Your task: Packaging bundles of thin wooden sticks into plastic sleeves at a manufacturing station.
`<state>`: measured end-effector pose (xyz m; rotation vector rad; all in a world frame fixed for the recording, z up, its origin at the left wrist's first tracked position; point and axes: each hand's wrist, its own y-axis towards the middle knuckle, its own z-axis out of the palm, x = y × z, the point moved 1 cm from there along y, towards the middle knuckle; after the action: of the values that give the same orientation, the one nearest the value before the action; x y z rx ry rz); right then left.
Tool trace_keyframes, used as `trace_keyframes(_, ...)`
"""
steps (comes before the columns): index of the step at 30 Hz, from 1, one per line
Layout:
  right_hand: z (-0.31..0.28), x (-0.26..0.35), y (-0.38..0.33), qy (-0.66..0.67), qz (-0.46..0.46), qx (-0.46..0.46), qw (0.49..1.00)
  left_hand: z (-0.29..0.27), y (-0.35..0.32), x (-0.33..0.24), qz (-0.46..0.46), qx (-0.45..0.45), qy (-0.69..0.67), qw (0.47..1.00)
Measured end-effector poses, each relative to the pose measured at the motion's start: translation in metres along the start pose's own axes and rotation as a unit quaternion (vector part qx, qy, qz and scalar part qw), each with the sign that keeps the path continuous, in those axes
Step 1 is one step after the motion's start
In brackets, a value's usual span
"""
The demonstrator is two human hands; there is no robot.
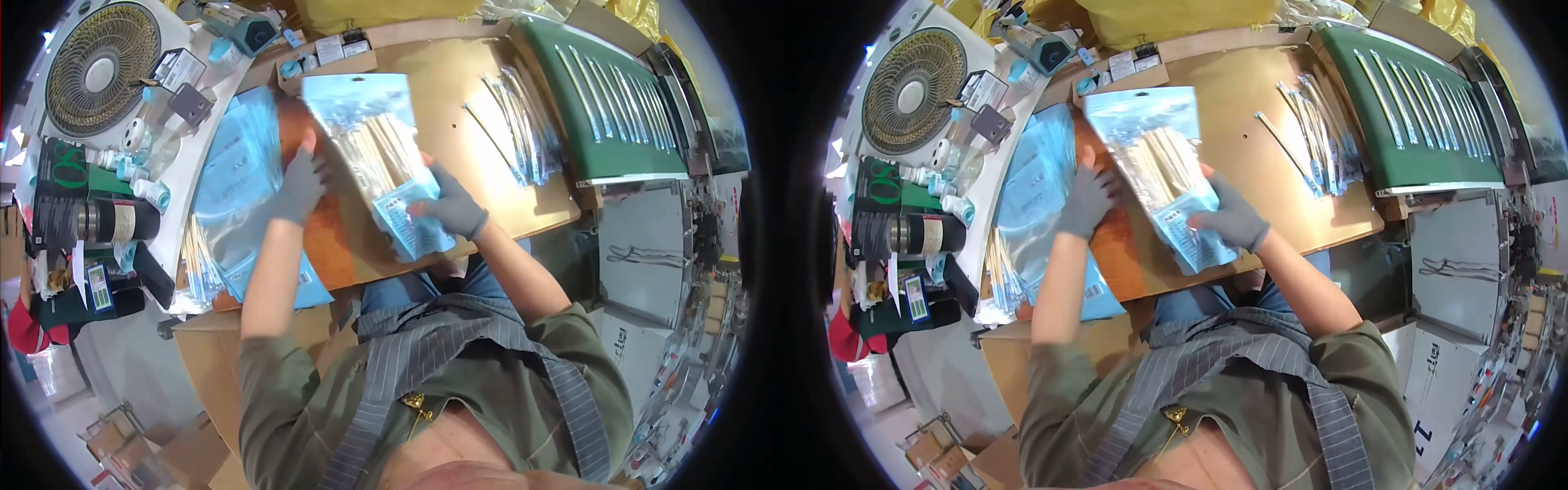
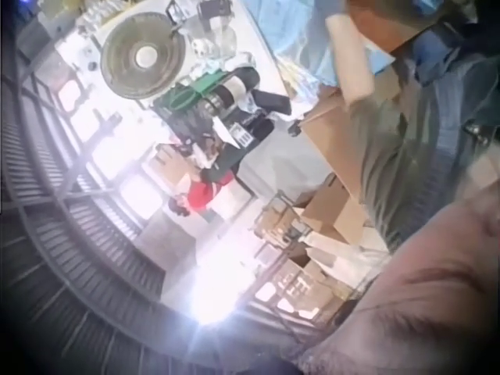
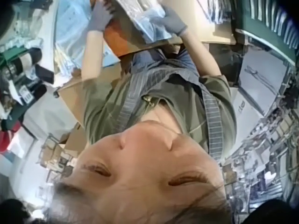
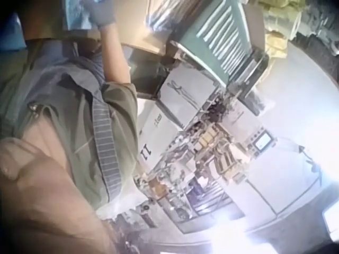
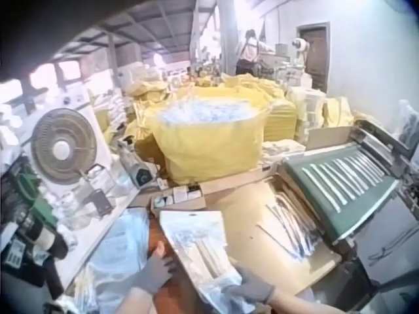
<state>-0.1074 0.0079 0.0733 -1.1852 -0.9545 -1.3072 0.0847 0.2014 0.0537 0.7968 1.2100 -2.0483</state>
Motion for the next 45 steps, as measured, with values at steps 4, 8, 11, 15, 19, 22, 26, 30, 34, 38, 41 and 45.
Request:
trace_keyframes(4,0.009,-0.016,0.020,-0.073,-0.014,0.072,0.995,0.021,0.044,-0.018,0.029,0.185,-0.113,0.976)
trace_keyframes(8,0.024,-0.038,0.039,-0.257,-0.078,-0.035,0.963,0.009,0.070,-0.045,0.155,0.077,0.050,0.984)
trace_keyframes(11,0.021,-0.057,0.046,-0.309,-0.111,-0.104,0.939,0.045,0.057,-0.076,0.285,-0.030,0.152,0.946)
trace_keyframes(15,0.046,-0.055,0.039,-0.340,-0.136,-0.063,0.928,0.037,0.054,-0.145,0.422,-0.194,0.278,0.841)
trace_keyframes(19,0.070,-0.065,0.040,-0.444,-0.168,-0.110,0.873,0.056,0.032,-0.205,0.502,-0.213,0.144,0.826)
trace_keyframes(22,0.099,-0.068,0.054,-0.454,-0.097,-0.138,0.875,0.076,-0.008,-0.251,0.560,-0.174,0.086,0.805)
trace_keyframes(26,0.114,-0.060,0.073,-0.383,-0.102,-0.111,0.912,0.057,-0.058,-0.274,0.580,-0.221,0.224,0.751)
trace_keyframes(30,0.032,-0.034,0.046,0.082,-0.037,-0.165,0.982,0.094,-0.074,-0.202,0.481,-0.156,-0.003,0.863)
trace_keyframes(34,-0.060,0.036,-0.021,0.471,-0.081,0.061,0.876,0.096,-0.052,-0.118,0.265,0.054,-0.144,0.952)
trace_keyframes(38,-0.072,0.031,-0.006,0.210,-0.070,-0.135,0.966,0.091,0.001,-0.035,0.562,-0.126,0.378,0.725)
trace_keyframes(41,-0.087,0.028,0.001,0.192,-0.021,-0.334,0.923,0.095,-0.030,0.012,0.276,-0.034,0.283,0.918)
trace_keyframes(45,-0.103,0.001,0.006,0.255,0.090,-0.329,0.905,0.005,-0.063,0.039,0.421,-0.274,0.462,0.731)
